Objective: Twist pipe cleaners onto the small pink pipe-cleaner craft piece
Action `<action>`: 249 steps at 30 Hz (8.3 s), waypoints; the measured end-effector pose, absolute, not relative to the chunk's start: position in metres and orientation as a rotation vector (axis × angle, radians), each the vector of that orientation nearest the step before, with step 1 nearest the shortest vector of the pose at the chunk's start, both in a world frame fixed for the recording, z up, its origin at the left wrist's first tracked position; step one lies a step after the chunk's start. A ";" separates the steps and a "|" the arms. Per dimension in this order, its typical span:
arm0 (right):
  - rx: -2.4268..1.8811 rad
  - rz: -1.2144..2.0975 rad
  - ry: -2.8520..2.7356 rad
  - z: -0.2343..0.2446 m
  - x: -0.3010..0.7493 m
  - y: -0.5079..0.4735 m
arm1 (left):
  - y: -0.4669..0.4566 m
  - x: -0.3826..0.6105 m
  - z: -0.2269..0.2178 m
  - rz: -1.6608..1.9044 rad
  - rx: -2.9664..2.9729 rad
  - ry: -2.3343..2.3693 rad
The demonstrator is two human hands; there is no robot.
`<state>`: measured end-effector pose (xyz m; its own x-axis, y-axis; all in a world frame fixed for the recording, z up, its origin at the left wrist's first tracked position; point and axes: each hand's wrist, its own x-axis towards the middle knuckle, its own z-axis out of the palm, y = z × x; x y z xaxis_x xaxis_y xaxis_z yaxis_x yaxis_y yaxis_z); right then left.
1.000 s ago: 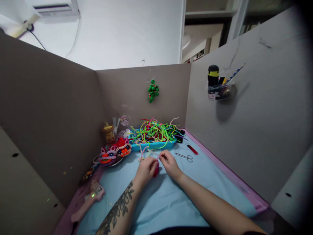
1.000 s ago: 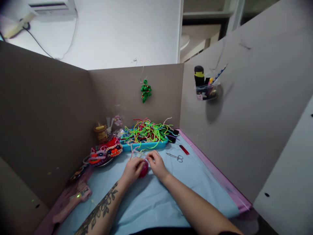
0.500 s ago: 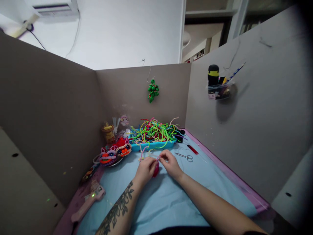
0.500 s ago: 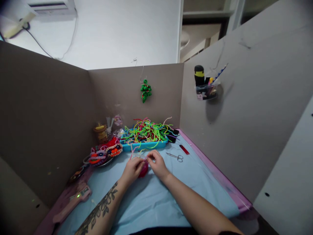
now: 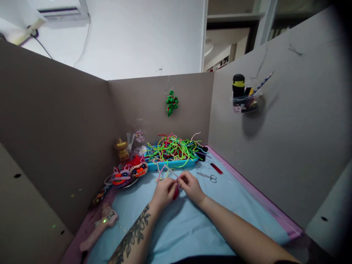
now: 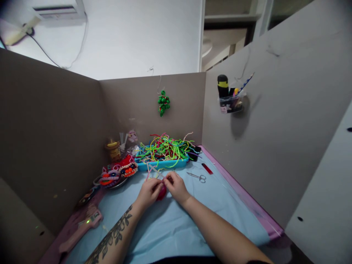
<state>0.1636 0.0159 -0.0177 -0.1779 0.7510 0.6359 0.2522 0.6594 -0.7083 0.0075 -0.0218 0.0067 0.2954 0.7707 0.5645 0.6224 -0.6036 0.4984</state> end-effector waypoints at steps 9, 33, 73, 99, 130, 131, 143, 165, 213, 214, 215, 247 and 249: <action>-0.867 0.450 -1.760 -0.014 0.165 0.013 | -0.022 0.007 0.005 1.205 2.392 1.299; -0.619 0.261 -1.872 -0.016 0.156 0.007 | -0.018 0.009 0.004 1.359 2.153 1.310; -0.704 0.687 -1.827 -0.002 0.167 0.011 | -0.010 0.002 -0.003 1.342 2.298 1.207; -0.677 0.202 -1.829 -0.017 0.159 0.009 | -0.017 0.009 0.007 1.500 2.197 1.259; -0.700 0.449 -1.797 -0.007 0.165 0.010 | -0.012 0.001 0.002 1.441 2.193 1.344; -0.701 0.425 -1.789 -0.008 0.165 0.011 | -0.013 0.002 0.005 1.425 2.166 1.370; -0.773 -0.023 -1.841 -0.011 0.164 0.012 | -0.009 0.014 0.002 1.423 1.600 1.293; -0.708 0.209 -1.948 -0.013 0.162 0.007 | -0.016 0.005 0.004 1.399 2.196 1.306; -0.586 0.324 -1.935 -0.008 0.167 0.008 | -0.015 0.001 0.004 1.372 2.211 1.243; -0.589 0.316 -1.943 -0.008 0.167 0.008 | -0.015 0.001 0.004 1.375 2.195 1.255; -0.603 0.306 -1.945 -0.008 0.167 0.008 | -0.015 0.002 0.004 1.380 2.169 1.272; -0.664 0.240 -1.904 -0.013 0.164 0.008 | -0.012 0.013 0.009 1.370 1.800 1.324; -0.640 0.264 -1.940 -0.012 0.164 0.007 | -0.015 0.013 0.012 1.365 1.860 1.292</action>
